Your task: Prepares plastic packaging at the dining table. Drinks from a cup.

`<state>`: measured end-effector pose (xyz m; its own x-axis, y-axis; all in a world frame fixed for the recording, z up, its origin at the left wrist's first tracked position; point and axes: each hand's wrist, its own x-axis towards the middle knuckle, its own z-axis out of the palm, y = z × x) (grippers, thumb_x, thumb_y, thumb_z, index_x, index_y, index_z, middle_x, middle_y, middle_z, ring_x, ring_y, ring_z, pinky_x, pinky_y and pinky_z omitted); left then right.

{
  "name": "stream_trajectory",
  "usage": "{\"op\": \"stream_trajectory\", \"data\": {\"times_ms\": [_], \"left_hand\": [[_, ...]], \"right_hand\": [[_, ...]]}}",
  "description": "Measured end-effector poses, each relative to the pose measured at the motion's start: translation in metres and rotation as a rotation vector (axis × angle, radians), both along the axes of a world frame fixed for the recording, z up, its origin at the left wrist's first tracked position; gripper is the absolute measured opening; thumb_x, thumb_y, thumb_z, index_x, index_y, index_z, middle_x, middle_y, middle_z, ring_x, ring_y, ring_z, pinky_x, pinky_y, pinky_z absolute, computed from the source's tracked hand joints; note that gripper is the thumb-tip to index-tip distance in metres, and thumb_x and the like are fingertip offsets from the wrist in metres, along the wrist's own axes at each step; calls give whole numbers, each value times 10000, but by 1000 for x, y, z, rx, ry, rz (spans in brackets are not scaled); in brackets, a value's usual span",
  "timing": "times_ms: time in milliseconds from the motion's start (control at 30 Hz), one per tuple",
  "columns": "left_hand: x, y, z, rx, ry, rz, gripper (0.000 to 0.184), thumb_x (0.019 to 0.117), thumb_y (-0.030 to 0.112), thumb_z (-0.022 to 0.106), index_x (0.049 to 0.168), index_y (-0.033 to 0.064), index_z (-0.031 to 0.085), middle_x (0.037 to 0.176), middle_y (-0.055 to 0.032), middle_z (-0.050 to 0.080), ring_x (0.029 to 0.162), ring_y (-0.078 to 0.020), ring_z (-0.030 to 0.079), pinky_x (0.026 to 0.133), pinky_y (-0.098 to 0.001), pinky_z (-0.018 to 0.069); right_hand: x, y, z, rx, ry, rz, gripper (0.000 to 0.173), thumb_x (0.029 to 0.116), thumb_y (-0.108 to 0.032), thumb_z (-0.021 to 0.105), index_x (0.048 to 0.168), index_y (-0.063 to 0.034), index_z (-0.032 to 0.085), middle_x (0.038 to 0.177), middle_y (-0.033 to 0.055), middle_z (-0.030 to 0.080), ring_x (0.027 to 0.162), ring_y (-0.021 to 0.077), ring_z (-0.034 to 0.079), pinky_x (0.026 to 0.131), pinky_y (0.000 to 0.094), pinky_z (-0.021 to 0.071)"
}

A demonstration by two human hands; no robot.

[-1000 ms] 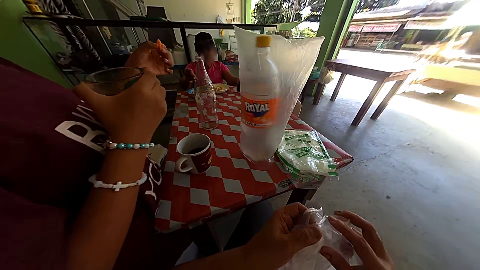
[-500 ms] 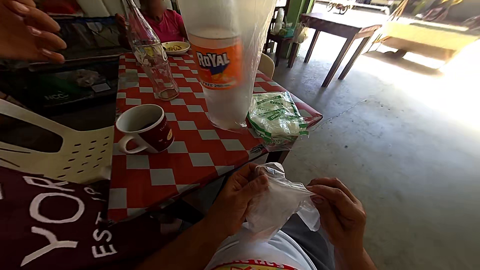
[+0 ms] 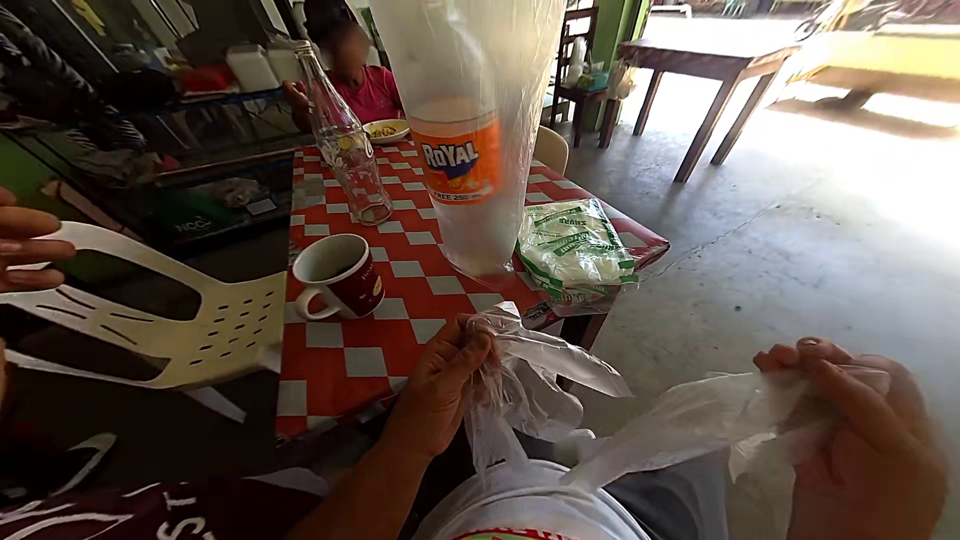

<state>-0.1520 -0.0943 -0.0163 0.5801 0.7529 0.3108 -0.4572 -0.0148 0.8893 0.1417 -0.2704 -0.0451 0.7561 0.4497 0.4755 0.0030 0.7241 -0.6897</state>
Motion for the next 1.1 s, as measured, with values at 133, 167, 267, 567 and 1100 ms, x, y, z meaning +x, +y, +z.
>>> {"op": "stream_trajectory", "data": {"times_ms": [133,167,267,567,1100], "left_hand": [[-18,4,0,140,20,79,181,1053,75,501,1133,96,662,956,7,713,863,-54,685,797,-217,584],[-22,4,-1,203,41,107,183,1055,79,503,1146,100,660,956,19,715,858,-46,684,790,-211,584],[-24,-2,-4,483,162,200,154,1061,136,535,1162,82,639,903,65,684,754,23,632,686,-146,548],[24,-28,-29,1330,515,35,276,1038,197,547,1207,117,749,594,-60,601,501,-202,598,459,-341,473],[-12,1,-55,1269,656,36,286,1011,221,607,1260,153,729,836,-101,709,702,-246,702,579,-373,561]], "right_hand": [[9,-14,12,-204,-147,-166,337,981,50,403,1262,-128,355,1010,-82,690,485,-25,482,448,132,423],[10,-18,13,-264,-278,-210,477,961,27,452,1384,-77,258,1012,-82,654,507,-26,473,457,145,410],[11,-25,12,-321,-611,-151,494,1031,-272,609,1471,-227,389,1012,-182,668,714,-72,593,609,119,489],[-50,12,4,-348,-840,245,321,1050,-205,572,1359,-281,618,1473,-104,579,1073,-38,648,800,135,550],[-63,49,-6,-637,-1074,415,179,958,-142,702,958,35,731,889,159,709,835,135,672,767,240,551]]}}
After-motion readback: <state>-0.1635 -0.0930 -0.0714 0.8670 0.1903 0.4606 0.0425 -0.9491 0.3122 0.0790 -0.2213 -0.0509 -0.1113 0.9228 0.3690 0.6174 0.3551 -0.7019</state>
